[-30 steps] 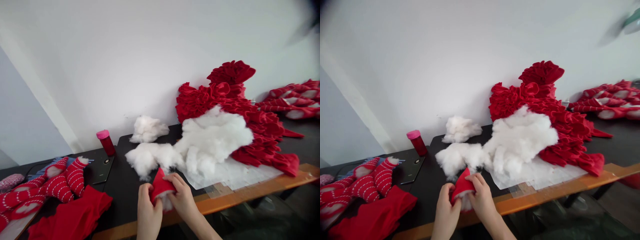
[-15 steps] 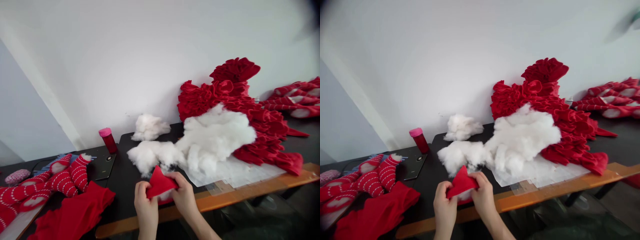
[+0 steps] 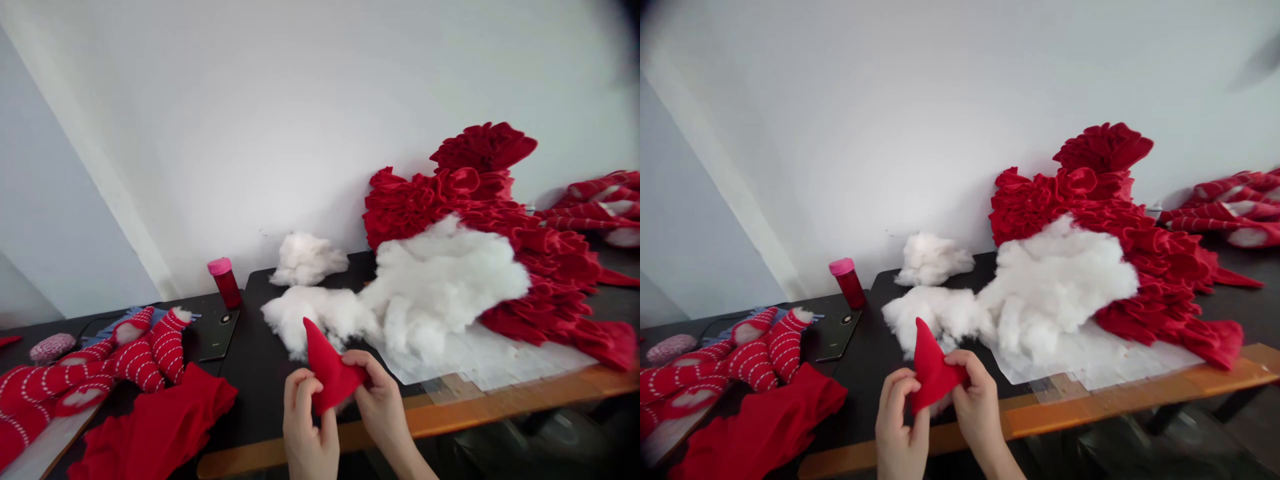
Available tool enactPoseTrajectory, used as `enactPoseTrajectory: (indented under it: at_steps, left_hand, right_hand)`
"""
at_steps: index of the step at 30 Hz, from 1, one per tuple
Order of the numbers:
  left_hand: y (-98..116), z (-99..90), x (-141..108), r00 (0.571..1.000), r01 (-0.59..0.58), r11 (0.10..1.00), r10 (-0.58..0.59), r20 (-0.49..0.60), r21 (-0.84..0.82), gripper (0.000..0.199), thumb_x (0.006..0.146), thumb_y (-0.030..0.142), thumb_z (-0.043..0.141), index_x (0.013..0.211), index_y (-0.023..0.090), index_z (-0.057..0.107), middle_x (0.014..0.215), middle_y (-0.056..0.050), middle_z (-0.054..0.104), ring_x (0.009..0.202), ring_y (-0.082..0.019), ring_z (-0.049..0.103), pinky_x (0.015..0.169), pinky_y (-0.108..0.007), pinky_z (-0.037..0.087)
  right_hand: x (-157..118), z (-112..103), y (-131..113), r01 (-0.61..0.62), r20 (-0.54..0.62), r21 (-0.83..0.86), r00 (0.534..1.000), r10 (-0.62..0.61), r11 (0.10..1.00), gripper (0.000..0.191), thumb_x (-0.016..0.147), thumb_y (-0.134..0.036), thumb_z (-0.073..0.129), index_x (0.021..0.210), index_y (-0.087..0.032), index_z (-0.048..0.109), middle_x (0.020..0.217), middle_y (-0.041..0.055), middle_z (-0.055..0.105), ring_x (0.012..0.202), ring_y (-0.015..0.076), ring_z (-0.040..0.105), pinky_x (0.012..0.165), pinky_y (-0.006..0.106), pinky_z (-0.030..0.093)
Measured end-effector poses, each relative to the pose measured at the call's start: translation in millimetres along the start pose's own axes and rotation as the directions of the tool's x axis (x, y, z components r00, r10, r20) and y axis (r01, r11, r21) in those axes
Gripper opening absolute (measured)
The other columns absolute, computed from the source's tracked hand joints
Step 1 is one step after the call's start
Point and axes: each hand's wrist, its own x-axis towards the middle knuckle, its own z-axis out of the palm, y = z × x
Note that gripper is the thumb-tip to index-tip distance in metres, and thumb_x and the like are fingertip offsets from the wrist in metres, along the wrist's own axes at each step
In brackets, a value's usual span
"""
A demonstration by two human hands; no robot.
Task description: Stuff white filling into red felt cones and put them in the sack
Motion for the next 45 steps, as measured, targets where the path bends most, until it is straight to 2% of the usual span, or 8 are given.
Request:
enactPoseTrajectory:
  at_steps: [5, 9, 13, 19, 28, 32, 36, 45]
  left_hand:
    - [9.9, 5.9, 5.6, 0.782, 0.575, 0.457, -0.552, 0.290, -0.679, 0.048, 0.062, 0.045, 0.076, 0.101, 0.019, 0.064, 0.108, -0.014, 0.067, 0.098, -0.030, 0.063, 0.072, -0.036, 0.053]
    - [21.2, 8.9, 12.3, 0.629, 0.651, 0.201, -0.683, 0.371, -0.732, 0.030, 0.076, 0.035, 0.067, 0.094, 0.011, 0.068, 0.092, -0.015, 0.073, 0.080, -0.025, 0.069, 0.066, -0.032, 0.054]
    - [16.4, 8.3, 11.1, 0.614, 0.655, 0.160, -0.682, 0.397, -0.738, 0.034, 0.079, 0.039, 0.064, 0.091, 0.008, 0.071, 0.088, -0.016, 0.074, 0.080, -0.027, 0.070, 0.077, -0.039, 0.055]
    - [2.7, 11.4, -5.7, 0.696, 0.627, 0.212, -0.584, 0.418, -0.749, 0.051, 0.068, 0.050, 0.071, 0.100, 0.010, 0.070, 0.102, -0.018, 0.072, 0.098, -0.031, 0.066, 0.094, -0.038, 0.047]
    - [26.0, 15.1, -9.2, 0.809, 0.522, 0.434, -0.525, 0.264, -0.734, 0.075, 0.062, 0.040, 0.078, 0.129, 0.022, 0.049, 0.104, -0.012, 0.070, 0.105, -0.033, 0.062, 0.094, -0.045, 0.045]
    - [24.8, 4.3, 2.7, 0.864, 0.452, 0.573, -0.472, 0.176, -0.683, 0.059, 0.062, 0.031, 0.079, 0.116, 0.020, 0.057, 0.106, -0.012, 0.068, 0.100, -0.032, 0.063, 0.085, -0.042, 0.051]
    - [20.7, 1.0, 8.9, 0.875, 0.432, 0.540, -0.445, 0.191, -0.722, 0.068, 0.062, 0.028, 0.078, 0.123, 0.026, 0.050, 0.115, -0.011, 0.065, 0.099, -0.029, 0.064, 0.081, -0.040, 0.053]
    - [22.9, 13.1, -10.7, 0.741, 0.586, 0.475, -0.642, 0.196, -0.657, 0.068, 0.063, 0.031, 0.079, 0.124, 0.018, 0.053, 0.100, -0.010, 0.071, 0.096, -0.028, 0.065, 0.079, -0.034, 0.053]
  right_hand:
    - [1.0, 2.8, -0.6, -0.137, 0.026, 0.216, 0.991, 0.134, 0.967, 0.019, 0.071, -0.026, 0.071, 0.087, -0.020, 0.064, 0.082, 0.0038, 0.069, 0.068, 0.0188, 0.064, 0.057, 0.025, 0.052]
    - [-17.7, 2.9, 7.5, 0.120, -0.092, -0.023, 0.988, -0.121, 0.993, 0.017, 0.080, -0.023, 0.065, 0.097, -0.023, 0.061, 0.094, 0.0064, 0.068, 0.087, 0.0216, 0.067, 0.076, 0.030, 0.056]
    - [-41.0, -4.4, 27.8, 0.496, 0.137, -0.382, 0.865, -0.483, 0.780, 0.032, 0.087, -0.009, 0.050, 0.113, -0.026, 0.060, 0.119, 0.0083, 0.061, 0.111, 0.0210, 0.059, 0.094, 0.029, 0.050]
    - [-41.0, 1.0, 32.4, 0.562, 0.375, -0.417, 0.822, -0.428, 0.714, 0.051, 0.091, -0.013, 0.046, 0.139, -0.027, 0.041, 0.143, 0.0077, 0.044, 0.129, 0.0241, 0.043, 0.103, 0.030, 0.041]
    - [-26.3, -5.8, 5.1, 0.048, 0.245, -0.005, 0.968, -0.045, 0.999, 0.031, 0.087, -0.033, 0.060, 0.118, -0.032, 0.064, 0.130, 0.0058, 0.058, 0.123, 0.0279, 0.050, 0.105, 0.043, 0.039]
    - [-33.7, -4.7, 1.9, -0.385, 0.234, 0.429, 0.921, 0.312, 0.817, 0.035, 0.074, -0.044, 0.074, 0.106, -0.029, 0.070, 0.112, 0.0078, 0.069, 0.106, 0.0301, 0.062, 0.095, 0.046, 0.047]
    - [-47.5, 4.7, 2.4, -0.365, 0.164, 0.585, 0.928, 0.335, 0.724, 0.036, 0.070, -0.043, 0.078, 0.104, -0.032, 0.070, 0.112, 0.0050, 0.070, 0.104, 0.0280, 0.064, 0.090, 0.042, 0.051]
    - [-39.6, 3.2, -14.7, -0.253, 0.206, 0.150, 0.953, 0.220, 0.956, 0.035, 0.080, -0.039, 0.068, 0.112, -0.024, 0.067, 0.113, 0.0082, 0.067, 0.108, 0.0286, 0.060, 0.097, 0.042, 0.046]
